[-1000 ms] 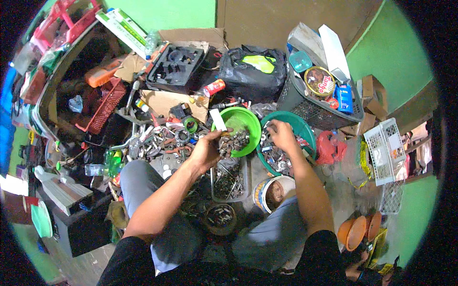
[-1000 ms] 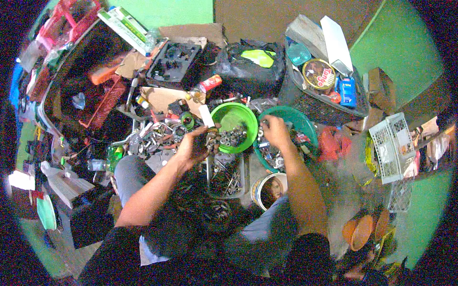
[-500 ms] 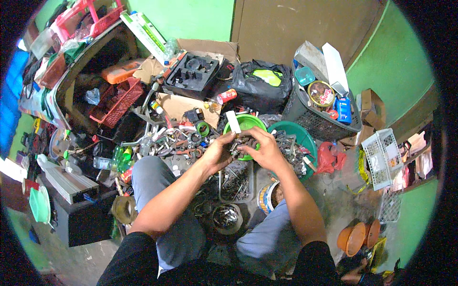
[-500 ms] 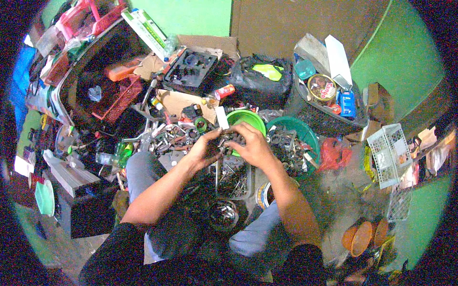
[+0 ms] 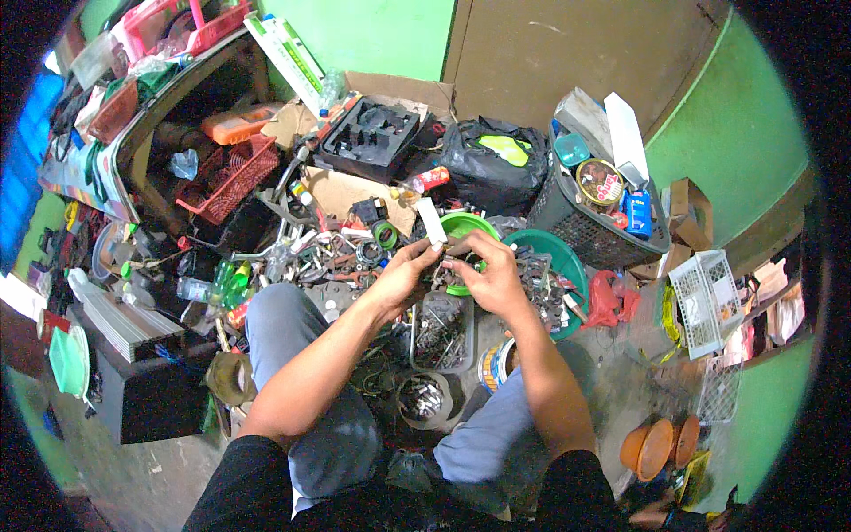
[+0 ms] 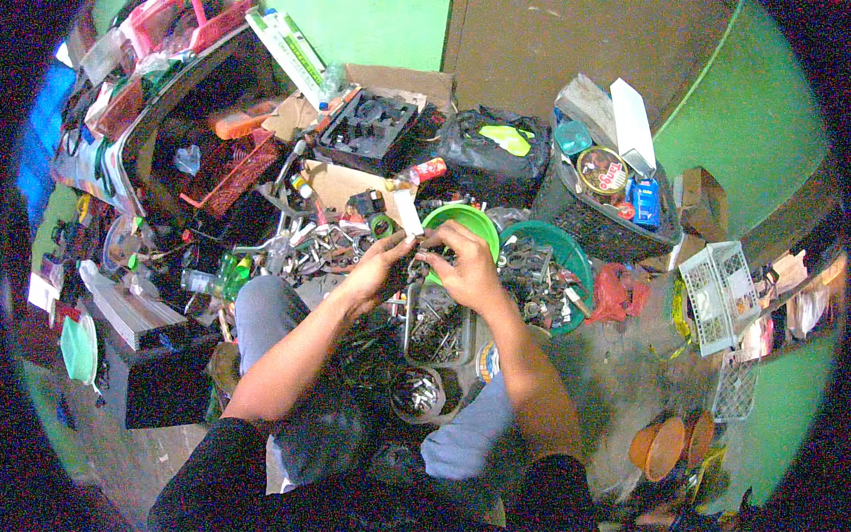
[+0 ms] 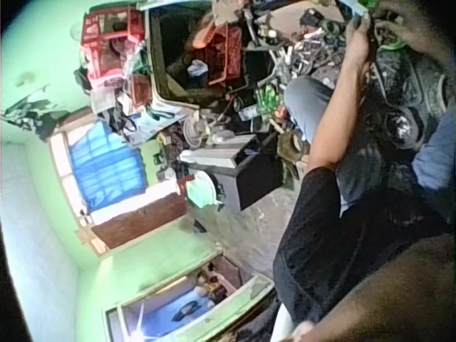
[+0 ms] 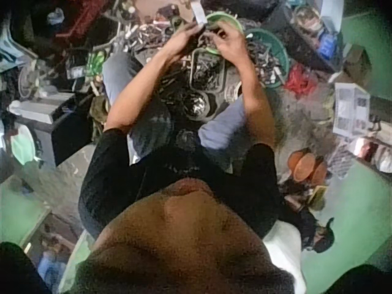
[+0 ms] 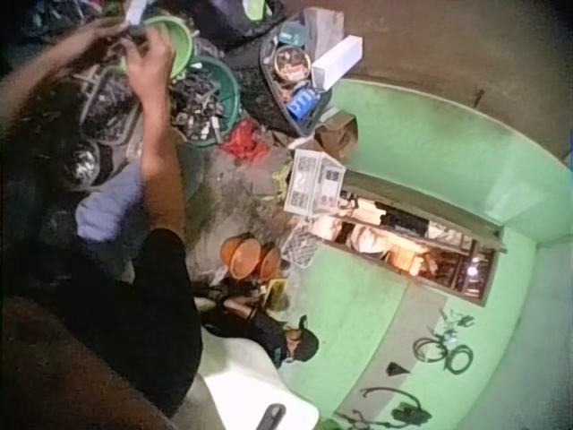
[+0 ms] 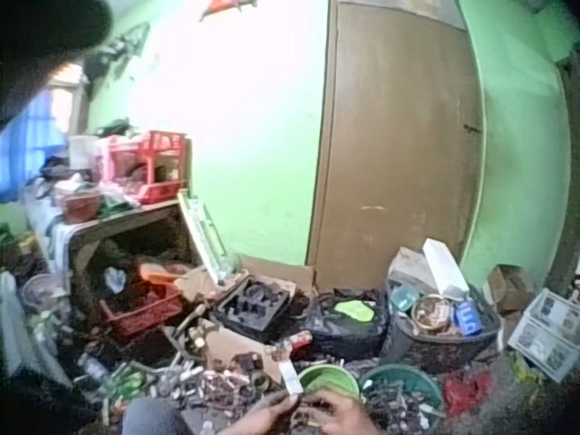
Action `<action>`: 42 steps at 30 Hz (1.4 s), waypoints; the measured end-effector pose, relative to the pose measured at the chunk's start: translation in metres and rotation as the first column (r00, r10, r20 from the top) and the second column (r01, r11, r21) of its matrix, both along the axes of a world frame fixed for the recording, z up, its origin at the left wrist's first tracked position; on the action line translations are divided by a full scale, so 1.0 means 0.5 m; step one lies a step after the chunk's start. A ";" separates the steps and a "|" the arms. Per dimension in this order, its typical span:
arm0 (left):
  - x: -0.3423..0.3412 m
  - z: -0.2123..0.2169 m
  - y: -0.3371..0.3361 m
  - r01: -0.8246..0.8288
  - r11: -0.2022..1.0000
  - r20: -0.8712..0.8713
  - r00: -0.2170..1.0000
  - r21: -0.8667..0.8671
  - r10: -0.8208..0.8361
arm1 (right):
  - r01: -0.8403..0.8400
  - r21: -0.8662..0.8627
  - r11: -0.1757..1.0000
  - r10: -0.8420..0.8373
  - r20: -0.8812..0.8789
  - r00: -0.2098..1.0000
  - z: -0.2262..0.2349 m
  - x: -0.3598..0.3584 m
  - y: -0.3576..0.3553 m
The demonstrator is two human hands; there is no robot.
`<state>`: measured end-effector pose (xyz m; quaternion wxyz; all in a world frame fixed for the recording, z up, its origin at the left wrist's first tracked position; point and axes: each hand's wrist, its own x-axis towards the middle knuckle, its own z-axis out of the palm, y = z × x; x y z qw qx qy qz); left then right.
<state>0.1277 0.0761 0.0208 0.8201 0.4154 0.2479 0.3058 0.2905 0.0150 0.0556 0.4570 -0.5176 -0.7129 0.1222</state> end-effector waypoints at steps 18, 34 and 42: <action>-0.002 -0.058 0.082 -0.126 0.937 0.040 0.988 -0.326 0.147 | -0.046 -0.305 0.951 -0.196 -0.710 0.677 -0.019 0.139 0.056; 0.018 -0.068 0.093 -0.087 0.932 0.010 0.995 -0.352 0.097 | 0.336 -0.709 0.620 -0.507 -0.035 0.861 -0.336 0.260 0.148; 0.025 -0.065 0.090 0.011 0.944 0.057 0.998 -0.331 0.008 | 0.528 -0.605 0.597 -0.545 0.177 0.819 -0.369 0.247 0.143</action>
